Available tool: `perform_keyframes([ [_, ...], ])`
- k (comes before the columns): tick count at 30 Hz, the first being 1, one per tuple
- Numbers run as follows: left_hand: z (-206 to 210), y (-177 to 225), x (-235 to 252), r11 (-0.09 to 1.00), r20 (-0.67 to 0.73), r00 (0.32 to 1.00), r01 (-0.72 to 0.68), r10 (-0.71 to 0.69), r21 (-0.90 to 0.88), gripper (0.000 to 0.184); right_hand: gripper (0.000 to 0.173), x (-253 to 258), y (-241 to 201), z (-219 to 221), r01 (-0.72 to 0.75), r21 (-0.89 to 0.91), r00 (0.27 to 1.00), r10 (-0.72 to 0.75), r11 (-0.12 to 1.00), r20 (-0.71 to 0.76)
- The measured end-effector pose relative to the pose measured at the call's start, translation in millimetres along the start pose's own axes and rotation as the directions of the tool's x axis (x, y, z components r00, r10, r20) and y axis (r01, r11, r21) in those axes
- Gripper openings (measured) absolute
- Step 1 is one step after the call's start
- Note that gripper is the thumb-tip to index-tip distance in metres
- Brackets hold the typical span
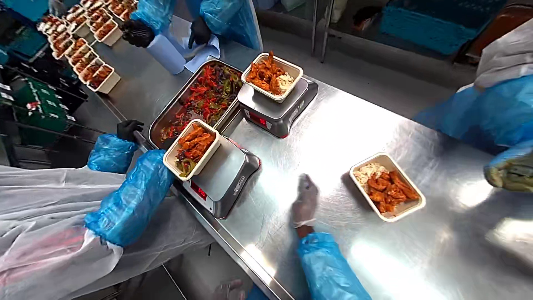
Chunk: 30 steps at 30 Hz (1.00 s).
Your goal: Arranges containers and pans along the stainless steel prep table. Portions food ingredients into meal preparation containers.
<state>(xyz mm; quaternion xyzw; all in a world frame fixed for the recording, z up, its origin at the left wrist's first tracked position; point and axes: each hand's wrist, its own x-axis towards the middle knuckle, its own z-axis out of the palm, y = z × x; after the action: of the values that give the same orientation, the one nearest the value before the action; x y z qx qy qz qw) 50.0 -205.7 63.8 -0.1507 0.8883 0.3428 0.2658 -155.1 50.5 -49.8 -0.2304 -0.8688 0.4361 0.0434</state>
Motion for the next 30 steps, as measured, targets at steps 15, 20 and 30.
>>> perform_keyframes([
  [15,-36.8,16.1,66.7,0.957,-0.003,0.96,-0.278,0.279,-0.08,0.04,0.028,-90.7,179.7,-237.9,-0.536,-0.084,0.662,0.356,0.84,-0.66],
  [20,-34.5,0.3,80.4,0.945,-0.015,0.95,-0.311,0.311,-0.101,0.038,0.03,-47.4,103.9,-150.7,-0.489,-0.148,0.733,0.313,0.86,-0.604],
  [30,-39.0,5.0,87.4,0.951,0.07,0.949,-0.308,0.308,-0.01,0.04,0.034,-20.1,-23.9,16.7,-0.024,-0.07,0.998,0.019,0.997,-0.062],
])
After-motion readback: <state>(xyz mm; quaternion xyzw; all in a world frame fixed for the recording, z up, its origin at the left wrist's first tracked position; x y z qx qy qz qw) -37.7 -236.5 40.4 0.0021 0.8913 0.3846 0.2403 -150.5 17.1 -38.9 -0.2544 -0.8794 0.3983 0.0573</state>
